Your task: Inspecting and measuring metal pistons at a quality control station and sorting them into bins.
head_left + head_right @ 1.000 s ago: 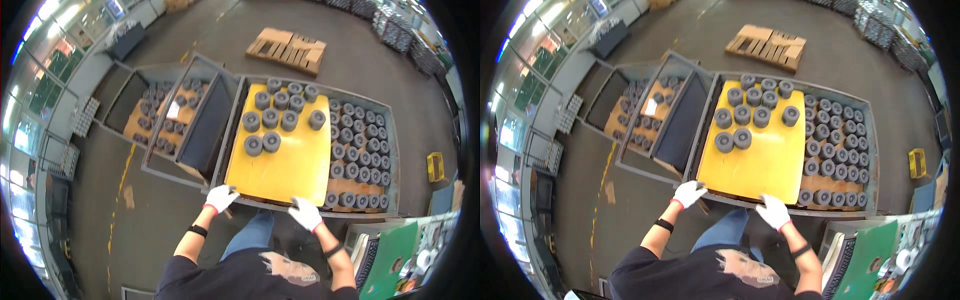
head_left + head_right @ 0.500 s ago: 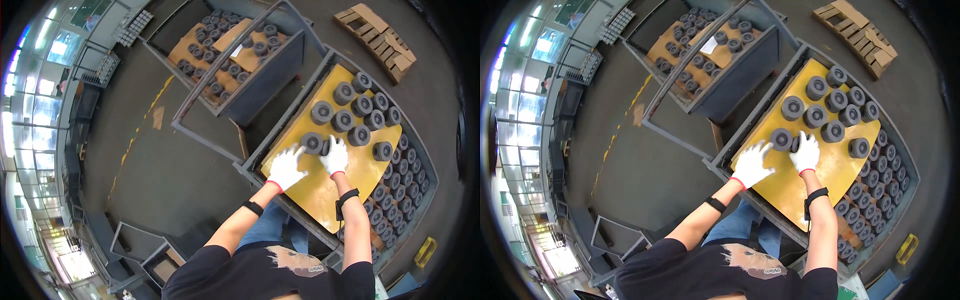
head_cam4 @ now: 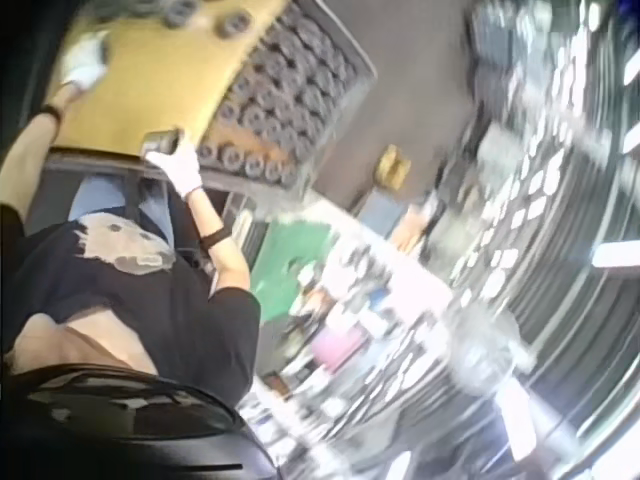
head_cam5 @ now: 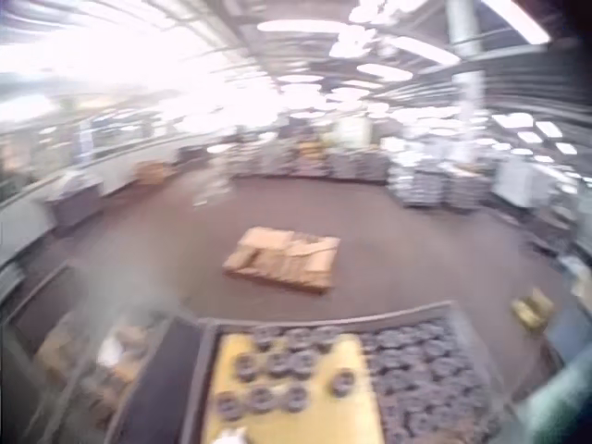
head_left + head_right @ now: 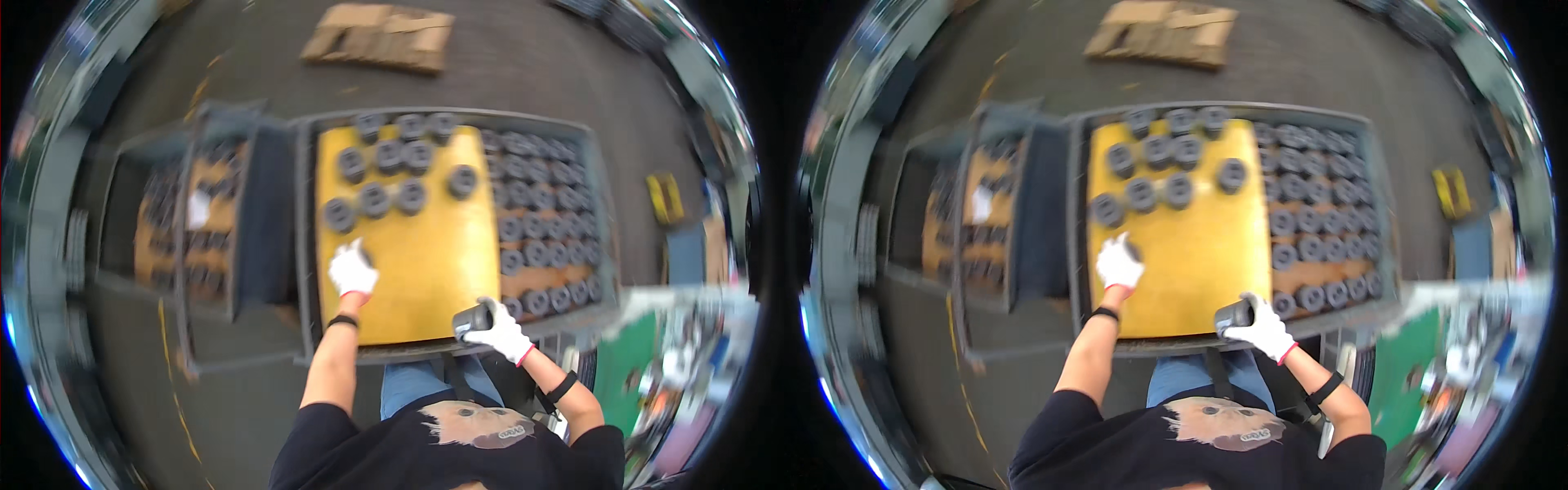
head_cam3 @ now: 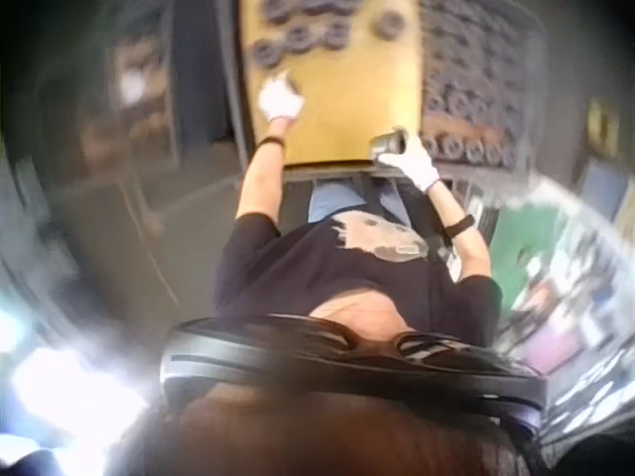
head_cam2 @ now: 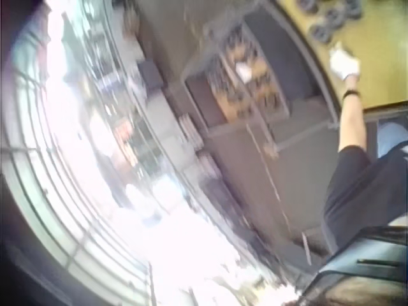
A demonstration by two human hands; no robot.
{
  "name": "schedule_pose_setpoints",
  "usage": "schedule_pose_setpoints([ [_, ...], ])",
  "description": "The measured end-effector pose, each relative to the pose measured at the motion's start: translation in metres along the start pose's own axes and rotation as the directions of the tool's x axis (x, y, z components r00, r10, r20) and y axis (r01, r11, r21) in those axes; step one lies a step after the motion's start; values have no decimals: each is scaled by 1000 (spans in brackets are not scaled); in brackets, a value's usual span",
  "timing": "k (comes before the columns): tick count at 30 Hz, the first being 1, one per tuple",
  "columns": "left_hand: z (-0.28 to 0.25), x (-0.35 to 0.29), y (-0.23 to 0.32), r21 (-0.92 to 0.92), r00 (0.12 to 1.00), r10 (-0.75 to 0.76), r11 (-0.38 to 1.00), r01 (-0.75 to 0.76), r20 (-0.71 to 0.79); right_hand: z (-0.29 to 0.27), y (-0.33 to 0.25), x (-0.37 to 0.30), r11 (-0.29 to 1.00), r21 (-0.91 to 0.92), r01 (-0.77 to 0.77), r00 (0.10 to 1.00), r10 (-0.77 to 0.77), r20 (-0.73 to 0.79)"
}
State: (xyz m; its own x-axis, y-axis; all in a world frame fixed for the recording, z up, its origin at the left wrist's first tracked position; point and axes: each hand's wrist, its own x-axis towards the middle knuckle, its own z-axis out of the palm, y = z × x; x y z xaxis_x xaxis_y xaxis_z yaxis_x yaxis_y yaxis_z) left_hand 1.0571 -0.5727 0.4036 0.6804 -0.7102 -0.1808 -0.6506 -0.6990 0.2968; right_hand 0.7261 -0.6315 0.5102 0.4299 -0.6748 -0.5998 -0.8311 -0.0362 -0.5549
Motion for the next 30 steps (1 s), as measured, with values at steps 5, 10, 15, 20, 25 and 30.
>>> schedule_pose_setpoints([
  [5, 28, -3, 11, -3, 937, 265, 962, -273, -227, -18, 65, -94, 943, 320, -96, 956, 177, -235],
  [10, 51, -33, 25, -544, 972, 165, 838, -47, 170, -24, 131, -193, 785, 590, -188, 794, 475, -380],
  [15, 53, -113, 164, -619, 691, 416, 783, 59, 591, -10, 242, -291, 587, 741, -326, 389, 798, -461],
  [20, 78, -227, 334, -669, 333, 819, 574, -473, 467, -27, 388, -375, 565, 677, -471, 111, 800, -590],
  [25, 80, -382, 510, -655, -217, 899, 96, -749, 380, -80, 540, -451, 473, 615, -631, -59, 761, -646],
  [30, 94, -539, 635, -699, -541, 752, -152, -699, 377, -162, 658, -501, 442, 607, -661, -106, 746, -658],
])
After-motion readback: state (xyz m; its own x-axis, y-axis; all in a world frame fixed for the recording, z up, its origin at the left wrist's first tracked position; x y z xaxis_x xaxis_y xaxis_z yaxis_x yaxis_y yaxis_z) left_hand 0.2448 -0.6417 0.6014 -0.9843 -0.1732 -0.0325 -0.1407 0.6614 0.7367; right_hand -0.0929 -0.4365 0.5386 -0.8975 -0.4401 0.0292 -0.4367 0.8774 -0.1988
